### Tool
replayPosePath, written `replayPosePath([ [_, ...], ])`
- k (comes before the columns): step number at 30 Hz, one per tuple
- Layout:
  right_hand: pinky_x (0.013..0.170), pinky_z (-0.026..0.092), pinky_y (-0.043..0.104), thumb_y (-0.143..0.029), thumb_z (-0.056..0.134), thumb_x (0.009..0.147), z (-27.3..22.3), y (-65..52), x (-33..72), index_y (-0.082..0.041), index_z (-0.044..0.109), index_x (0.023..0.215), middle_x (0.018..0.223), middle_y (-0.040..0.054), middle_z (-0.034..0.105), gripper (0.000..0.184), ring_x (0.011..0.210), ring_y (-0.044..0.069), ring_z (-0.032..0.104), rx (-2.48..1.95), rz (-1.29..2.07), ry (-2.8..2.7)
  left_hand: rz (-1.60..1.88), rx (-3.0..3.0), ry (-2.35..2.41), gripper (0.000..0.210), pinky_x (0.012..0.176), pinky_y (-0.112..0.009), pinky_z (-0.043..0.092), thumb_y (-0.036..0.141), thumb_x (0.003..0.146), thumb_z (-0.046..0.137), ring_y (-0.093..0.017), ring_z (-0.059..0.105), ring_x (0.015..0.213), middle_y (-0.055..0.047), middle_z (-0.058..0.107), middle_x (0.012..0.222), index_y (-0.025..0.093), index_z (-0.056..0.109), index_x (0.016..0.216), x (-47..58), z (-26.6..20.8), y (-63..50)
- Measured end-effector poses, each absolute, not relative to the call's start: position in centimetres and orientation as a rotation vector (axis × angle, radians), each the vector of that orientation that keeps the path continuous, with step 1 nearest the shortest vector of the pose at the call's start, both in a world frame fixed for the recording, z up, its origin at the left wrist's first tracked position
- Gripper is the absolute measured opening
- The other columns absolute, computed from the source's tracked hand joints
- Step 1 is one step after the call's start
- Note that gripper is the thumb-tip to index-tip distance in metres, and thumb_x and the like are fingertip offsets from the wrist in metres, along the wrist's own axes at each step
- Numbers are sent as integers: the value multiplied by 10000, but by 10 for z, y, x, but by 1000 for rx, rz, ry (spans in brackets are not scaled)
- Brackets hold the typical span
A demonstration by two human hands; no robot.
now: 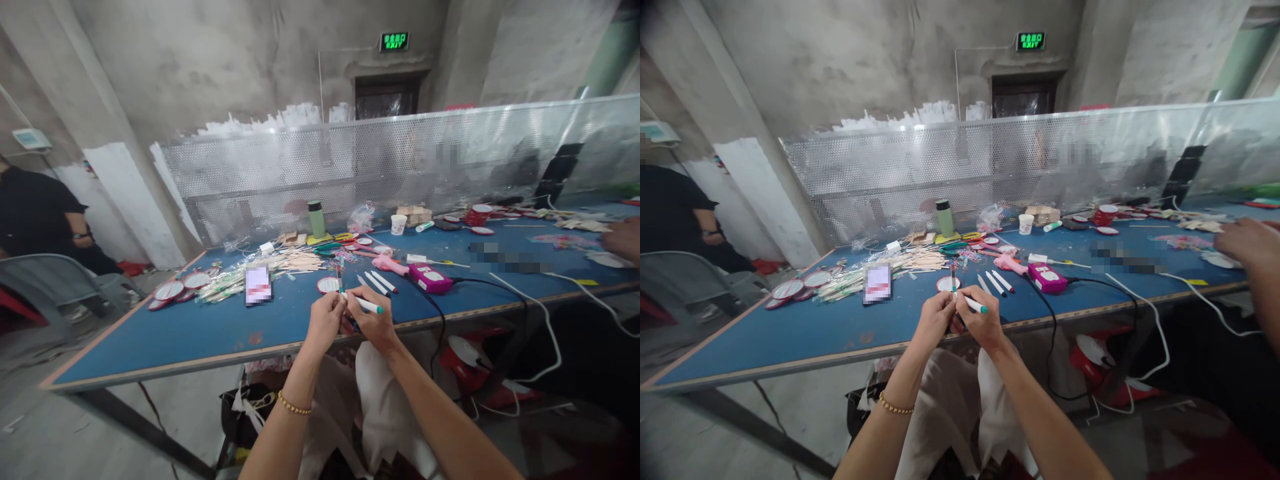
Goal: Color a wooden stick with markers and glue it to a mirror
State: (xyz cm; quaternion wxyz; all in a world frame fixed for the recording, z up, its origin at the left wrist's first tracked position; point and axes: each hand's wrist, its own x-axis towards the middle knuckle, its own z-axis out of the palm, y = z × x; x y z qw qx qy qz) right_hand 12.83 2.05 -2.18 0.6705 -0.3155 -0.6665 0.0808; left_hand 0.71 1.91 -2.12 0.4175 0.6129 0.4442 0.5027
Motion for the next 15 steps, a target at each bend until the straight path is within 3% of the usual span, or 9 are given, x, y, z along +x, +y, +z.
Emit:
replayPosePath([
  [15, 540, 510, 251, -234, 566, 897, -23, 22, 128, -200, 664, 726, 629, -4, 675, 200, 522, 124, 592, -707, 165, -1479, 1279, 1525, 1105, 373, 344, -235, 431, 546, 774, 604, -152, 575, 350, 47, 575, 466, 226, 476, 634, 7, -18, 17],
])
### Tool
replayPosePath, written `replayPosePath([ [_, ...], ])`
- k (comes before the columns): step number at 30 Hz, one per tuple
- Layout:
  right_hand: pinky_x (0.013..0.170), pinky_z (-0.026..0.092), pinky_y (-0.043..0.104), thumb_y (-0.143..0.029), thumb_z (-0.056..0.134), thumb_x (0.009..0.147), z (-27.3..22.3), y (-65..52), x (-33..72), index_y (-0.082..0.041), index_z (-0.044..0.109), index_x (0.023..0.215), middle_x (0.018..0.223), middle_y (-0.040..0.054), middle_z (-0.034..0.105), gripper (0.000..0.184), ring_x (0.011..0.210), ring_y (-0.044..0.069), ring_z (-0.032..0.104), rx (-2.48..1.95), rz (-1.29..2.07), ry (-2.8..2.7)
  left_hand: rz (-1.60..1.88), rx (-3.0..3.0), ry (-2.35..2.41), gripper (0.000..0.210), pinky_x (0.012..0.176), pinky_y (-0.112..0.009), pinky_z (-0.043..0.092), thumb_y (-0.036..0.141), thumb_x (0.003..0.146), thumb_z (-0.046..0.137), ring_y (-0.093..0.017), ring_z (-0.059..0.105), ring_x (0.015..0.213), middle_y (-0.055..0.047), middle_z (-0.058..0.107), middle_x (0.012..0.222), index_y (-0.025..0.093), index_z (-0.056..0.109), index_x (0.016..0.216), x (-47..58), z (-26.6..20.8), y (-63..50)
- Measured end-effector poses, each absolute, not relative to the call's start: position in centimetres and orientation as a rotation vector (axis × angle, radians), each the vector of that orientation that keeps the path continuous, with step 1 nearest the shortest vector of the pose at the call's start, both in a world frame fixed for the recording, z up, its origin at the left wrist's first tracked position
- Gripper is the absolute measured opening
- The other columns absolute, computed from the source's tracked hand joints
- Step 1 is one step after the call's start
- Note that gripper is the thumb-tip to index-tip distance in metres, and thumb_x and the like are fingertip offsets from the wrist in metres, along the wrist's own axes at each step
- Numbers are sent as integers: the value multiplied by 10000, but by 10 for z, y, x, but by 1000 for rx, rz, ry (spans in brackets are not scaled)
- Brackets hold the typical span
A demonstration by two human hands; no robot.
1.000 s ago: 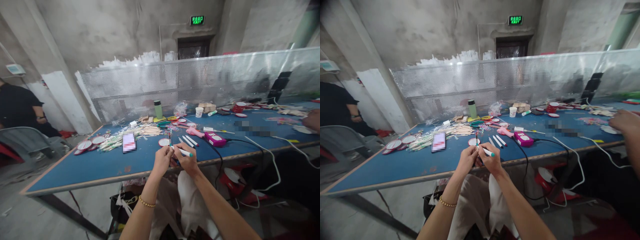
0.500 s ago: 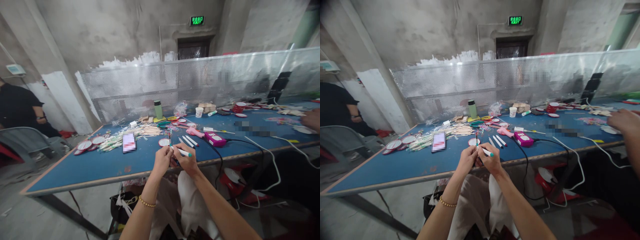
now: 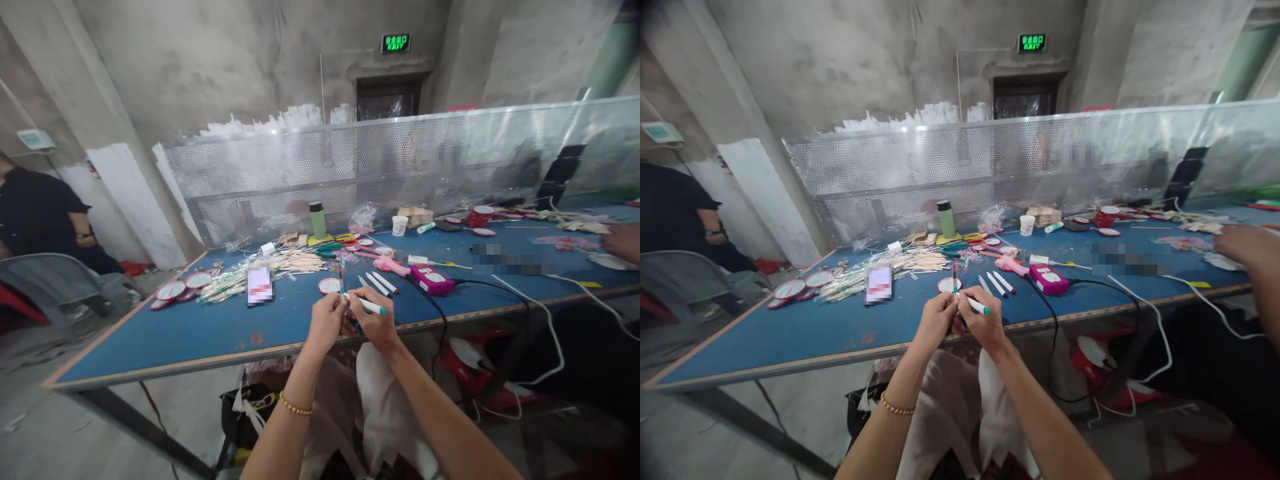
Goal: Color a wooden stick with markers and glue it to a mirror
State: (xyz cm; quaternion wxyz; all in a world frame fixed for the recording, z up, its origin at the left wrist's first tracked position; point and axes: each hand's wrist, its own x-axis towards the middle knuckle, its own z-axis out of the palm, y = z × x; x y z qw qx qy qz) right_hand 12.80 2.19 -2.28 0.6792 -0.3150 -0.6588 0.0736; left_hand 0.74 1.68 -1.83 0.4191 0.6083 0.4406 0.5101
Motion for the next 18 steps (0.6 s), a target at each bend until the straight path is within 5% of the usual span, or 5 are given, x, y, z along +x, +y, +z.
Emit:
replayPosePath([
  [18, 535, 491, 240, -226, 562, 897, -24, 22, 129, -192, 675, 742, 607, -8, 661, 195, 501, 117, 581, -715, 171, -1508, 1285, 1506, 1100, 405, 341, -241, 442, 579, 763, 617, -170, 595, 356, 55, 548, 435, 234, 458, 623, 7, -20, 18],
])
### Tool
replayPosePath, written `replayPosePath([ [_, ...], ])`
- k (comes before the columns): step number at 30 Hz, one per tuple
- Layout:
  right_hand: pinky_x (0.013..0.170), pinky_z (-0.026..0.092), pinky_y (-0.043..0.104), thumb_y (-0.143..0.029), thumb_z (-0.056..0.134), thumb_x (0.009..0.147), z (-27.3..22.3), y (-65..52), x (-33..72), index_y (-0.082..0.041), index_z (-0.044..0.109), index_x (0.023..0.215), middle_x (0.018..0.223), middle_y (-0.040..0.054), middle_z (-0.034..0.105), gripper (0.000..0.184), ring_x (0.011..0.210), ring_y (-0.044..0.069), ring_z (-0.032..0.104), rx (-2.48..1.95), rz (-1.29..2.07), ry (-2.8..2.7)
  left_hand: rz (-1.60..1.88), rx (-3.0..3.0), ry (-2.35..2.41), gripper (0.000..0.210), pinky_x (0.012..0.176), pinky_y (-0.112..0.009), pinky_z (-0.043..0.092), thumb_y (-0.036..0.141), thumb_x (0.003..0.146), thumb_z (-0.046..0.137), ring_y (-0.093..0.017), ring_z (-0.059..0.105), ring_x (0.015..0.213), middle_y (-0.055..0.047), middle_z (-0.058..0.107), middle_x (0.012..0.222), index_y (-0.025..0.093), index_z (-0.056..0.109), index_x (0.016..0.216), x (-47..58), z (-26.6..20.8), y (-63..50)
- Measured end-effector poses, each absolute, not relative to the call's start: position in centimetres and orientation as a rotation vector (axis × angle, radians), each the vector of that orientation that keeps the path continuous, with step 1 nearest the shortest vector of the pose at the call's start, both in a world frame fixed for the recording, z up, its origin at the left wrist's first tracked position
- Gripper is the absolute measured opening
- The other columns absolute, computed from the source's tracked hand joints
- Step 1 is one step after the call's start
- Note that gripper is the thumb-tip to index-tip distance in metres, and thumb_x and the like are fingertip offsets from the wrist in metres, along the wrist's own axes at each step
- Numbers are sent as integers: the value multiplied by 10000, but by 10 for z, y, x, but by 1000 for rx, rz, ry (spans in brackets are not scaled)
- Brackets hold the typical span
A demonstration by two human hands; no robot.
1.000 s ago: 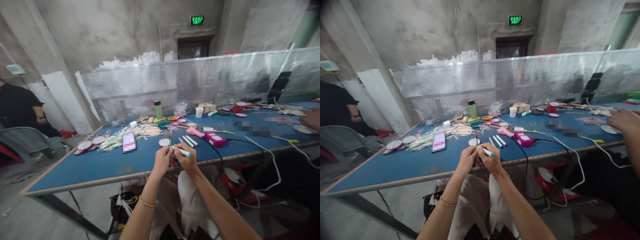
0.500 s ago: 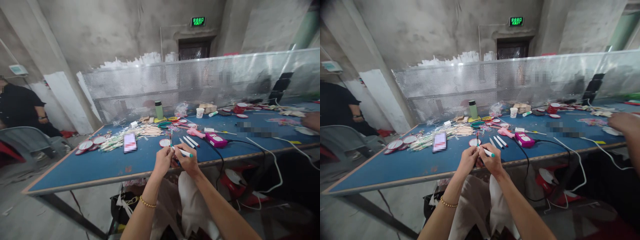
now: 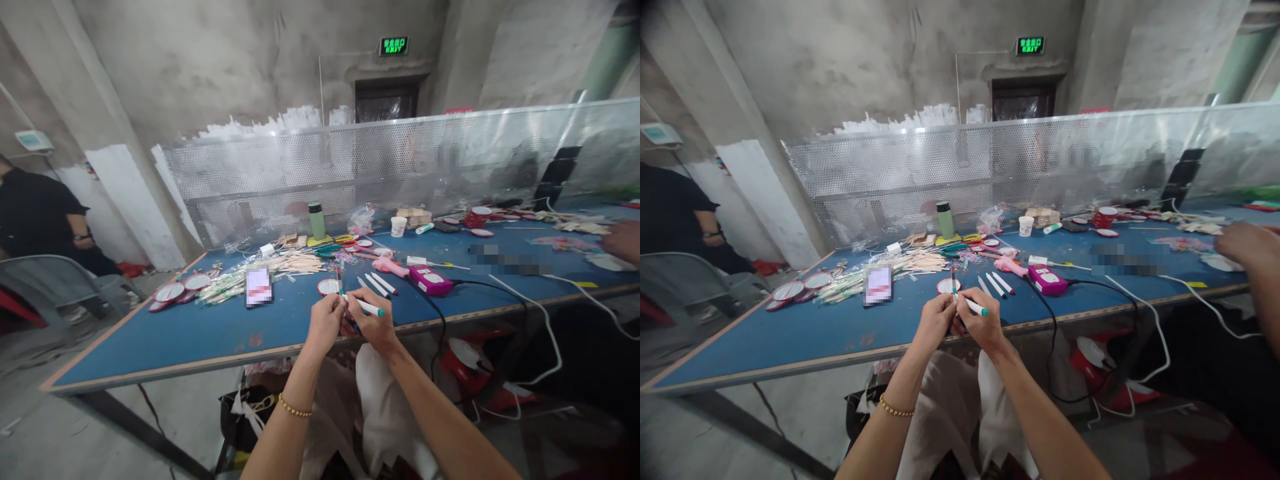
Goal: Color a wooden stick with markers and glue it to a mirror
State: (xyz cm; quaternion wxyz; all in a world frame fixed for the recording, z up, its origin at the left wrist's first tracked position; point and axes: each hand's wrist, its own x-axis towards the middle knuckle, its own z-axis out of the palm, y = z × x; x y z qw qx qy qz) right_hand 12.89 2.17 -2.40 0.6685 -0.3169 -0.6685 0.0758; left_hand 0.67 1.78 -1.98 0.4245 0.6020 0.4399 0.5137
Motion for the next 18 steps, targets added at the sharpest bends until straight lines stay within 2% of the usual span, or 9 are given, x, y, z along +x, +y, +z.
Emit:
replayPosePath([
  [18, 514, 498, 235, -226, 564, 893, -21, 19, 129, -197, 669, 730, 596, -5, 667, 197, 508, 127, 596, -725, 162, -1462, 1258, 1498, 1086, 366, 346, -238, 440, 547, 763, 609, -163, 586, 344, 47, 571, 427, 231, 479, 635, 8, -15, 15],
])
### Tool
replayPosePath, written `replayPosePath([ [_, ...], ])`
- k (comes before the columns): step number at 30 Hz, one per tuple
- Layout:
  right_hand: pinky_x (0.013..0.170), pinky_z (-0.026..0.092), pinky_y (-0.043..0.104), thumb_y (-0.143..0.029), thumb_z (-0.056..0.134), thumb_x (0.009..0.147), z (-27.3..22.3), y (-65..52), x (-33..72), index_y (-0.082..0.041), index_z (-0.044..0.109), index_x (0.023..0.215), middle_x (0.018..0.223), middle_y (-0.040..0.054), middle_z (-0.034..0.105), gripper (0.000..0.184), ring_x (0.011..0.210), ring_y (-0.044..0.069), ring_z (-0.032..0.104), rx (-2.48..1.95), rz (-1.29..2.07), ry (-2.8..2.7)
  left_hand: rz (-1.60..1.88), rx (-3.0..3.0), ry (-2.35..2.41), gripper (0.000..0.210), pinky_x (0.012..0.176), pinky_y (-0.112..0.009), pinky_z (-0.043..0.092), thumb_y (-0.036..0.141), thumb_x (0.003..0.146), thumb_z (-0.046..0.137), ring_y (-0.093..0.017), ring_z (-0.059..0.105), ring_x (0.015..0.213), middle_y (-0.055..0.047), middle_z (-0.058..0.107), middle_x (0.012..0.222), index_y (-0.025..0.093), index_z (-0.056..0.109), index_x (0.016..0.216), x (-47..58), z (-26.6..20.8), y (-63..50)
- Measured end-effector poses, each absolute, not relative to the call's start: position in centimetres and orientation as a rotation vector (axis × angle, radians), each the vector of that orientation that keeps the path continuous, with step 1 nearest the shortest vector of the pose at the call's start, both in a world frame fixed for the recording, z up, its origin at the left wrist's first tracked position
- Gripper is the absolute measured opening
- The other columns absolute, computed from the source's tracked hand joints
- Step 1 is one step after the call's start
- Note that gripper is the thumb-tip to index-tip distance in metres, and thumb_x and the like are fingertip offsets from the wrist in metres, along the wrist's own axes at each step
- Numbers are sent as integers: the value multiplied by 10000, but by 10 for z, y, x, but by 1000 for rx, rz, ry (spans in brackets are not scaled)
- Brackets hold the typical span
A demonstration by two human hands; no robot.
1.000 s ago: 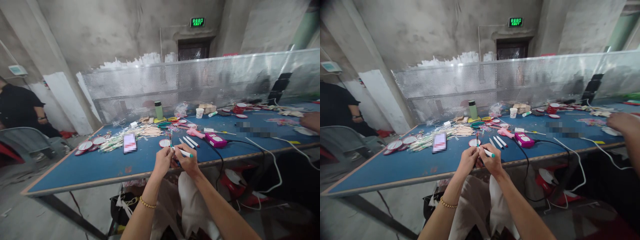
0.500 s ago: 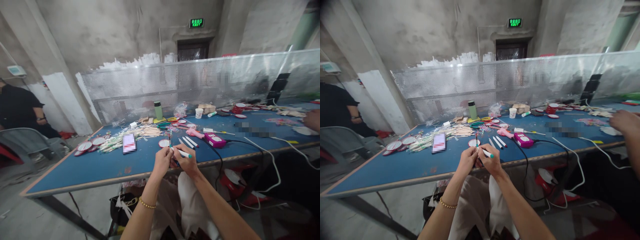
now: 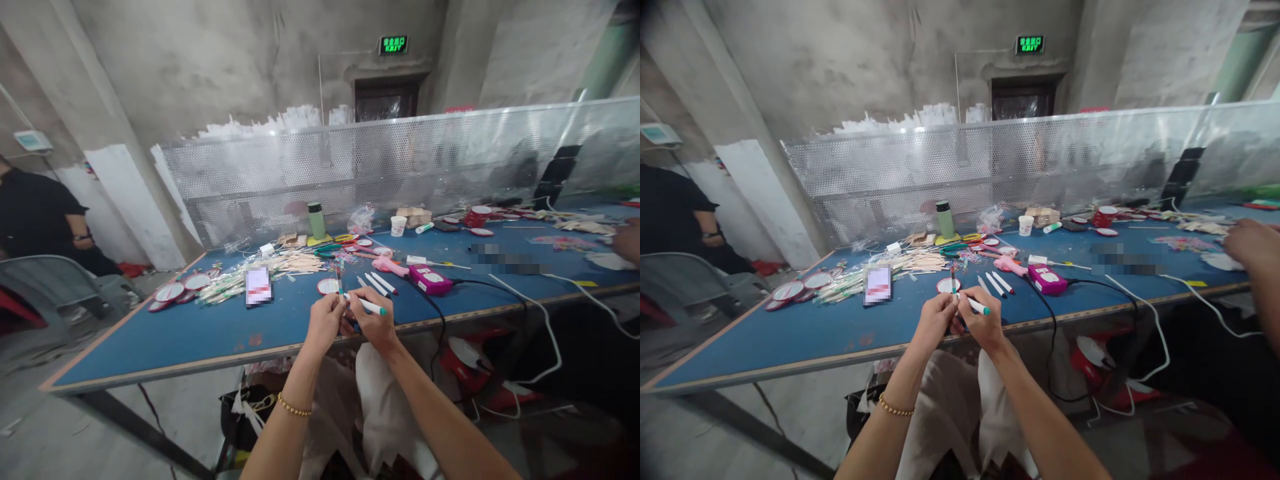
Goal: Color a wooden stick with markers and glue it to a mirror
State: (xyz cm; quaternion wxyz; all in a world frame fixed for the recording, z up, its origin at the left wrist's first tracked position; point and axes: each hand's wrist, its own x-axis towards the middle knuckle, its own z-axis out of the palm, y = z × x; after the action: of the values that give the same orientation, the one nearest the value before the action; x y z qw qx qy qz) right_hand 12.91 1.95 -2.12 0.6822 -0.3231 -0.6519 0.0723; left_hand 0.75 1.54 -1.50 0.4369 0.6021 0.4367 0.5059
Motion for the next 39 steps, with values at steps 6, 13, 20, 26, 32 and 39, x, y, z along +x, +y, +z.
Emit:
replayPosePath([
  [6, 537, 506, 241, -234, 558, 904, -20, 19, 130, -195, 671, 725, 631, 2, 681, 216, 518, 123, 594, -717, 169, -1486, 1269, 1498, 1092, 360, 348, -241, 442, 537, 765, 607, -171, 600, 360, 48, 568, 431, 233, 467, 633, 8, -19, 18],
  [13, 532, 500, 237, -235, 554, 903, -21, 19, 130, -201, 670, 735, 638, 1, 686, 207, 524, 124, 598, -717, 169, -1496, 1272, 1501, 1093, 353, 357, -243, 448, 537, 788, 608, -165, 597, 371, 52, 571, 450, 230, 488, 662, 7, -21, 19],
  [20, 526, 489, 233, -219, 560, 901, -21, 19, 129, -200, 651, 723, 599, -9, 660, 201, 519, 123, 597, -704, 145, -1460, 1255, 1502, 1086, 343, 357, -243, 446, 521, 789, 621, -167, 590, 362, 53, 567, 435, 222, 506, 667, 7, -17, 16],
  [26, 537, 495, 254, -236, 558, 904, -23, 21, 130, -201, 643, 710, 600, 0, 658, 215, 532, 134, 601, -714, 143, -1446, 1263, 1493, 1094, 323, 357, -243, 451, 495, 776, 621, -170, 600, 373, 58, 555, 436, 227, 486, 660, 8, -19, 18],
  [32, 546, 507, 260, -233, 553, 901, -22, 20, 130, -202, 657, 725, 617, 5, 668, 206, 549, 138, 611, -710, 152, -1468, 1263, 1501, 1099, 315, 360, -244, 456, 495, 777, 608, -168, 603, 377, 57, 561, 445, 229, 487, 661, 7, -21, 19],
  [39, 553, 520, 259, -243, 556, 902, -20, 19, 130, -203, 671, 737, 653, 12, 690, 205, 555, 136, 616, -713, 165, -1496, 1265, 1512, 1104, 339, 366, -246, 457, 515, 790, 608, -167, 603, 380, 51, 575, 454, 235, 471, 656, 6, -23, 20],
])
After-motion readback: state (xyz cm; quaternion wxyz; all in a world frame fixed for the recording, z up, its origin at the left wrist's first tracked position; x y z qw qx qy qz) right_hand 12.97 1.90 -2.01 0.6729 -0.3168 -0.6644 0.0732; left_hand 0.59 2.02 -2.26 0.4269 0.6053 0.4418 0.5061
